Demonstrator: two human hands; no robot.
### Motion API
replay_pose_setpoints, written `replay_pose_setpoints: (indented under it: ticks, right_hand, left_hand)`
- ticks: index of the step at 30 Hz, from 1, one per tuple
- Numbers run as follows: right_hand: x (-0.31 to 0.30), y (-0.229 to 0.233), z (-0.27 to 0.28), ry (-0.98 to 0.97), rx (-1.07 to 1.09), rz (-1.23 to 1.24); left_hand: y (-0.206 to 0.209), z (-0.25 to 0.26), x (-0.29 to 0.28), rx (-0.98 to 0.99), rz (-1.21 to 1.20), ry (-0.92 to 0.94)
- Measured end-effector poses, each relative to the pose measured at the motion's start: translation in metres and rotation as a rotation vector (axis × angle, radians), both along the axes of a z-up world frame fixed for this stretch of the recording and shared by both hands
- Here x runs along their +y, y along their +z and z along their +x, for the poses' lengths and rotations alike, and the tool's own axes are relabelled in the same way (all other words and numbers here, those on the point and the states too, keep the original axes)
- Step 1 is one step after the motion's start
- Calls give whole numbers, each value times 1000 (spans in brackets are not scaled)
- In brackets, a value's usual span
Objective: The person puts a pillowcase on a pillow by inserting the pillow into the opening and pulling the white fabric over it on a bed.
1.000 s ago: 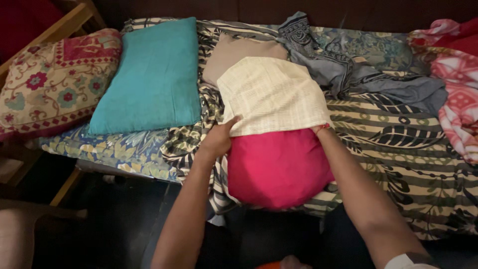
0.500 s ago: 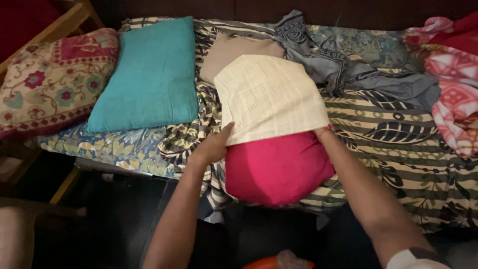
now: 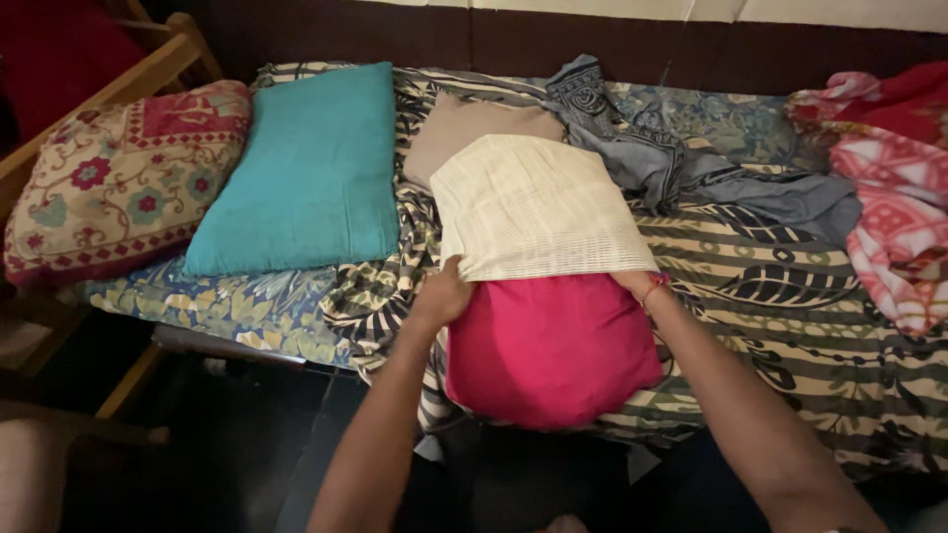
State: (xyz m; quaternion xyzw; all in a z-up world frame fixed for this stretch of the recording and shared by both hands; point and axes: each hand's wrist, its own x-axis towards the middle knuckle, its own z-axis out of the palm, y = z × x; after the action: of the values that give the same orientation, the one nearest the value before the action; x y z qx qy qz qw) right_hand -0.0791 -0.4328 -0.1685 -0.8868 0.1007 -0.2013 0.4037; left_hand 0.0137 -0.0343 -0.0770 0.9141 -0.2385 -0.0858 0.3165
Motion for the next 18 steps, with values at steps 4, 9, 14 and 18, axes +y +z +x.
replay_pose_setpoints:
  ticks: [4,9,14,18]
  right_hand:
    - [11,-4,13,61,-39,257]
    - [-9,10,26,142,-177,718]
    - [-32,23,14,247,-294,595]
    - [-24,13,-4,150,-108,-370]
  left_hand:
    - [21,-14,-15,108,-108,16]
    - [80,-43,-21,20,-287,-47]
    - [84,-33,-4,-112,-444,-189]
    - [35,-13,6,-7,62,-175]
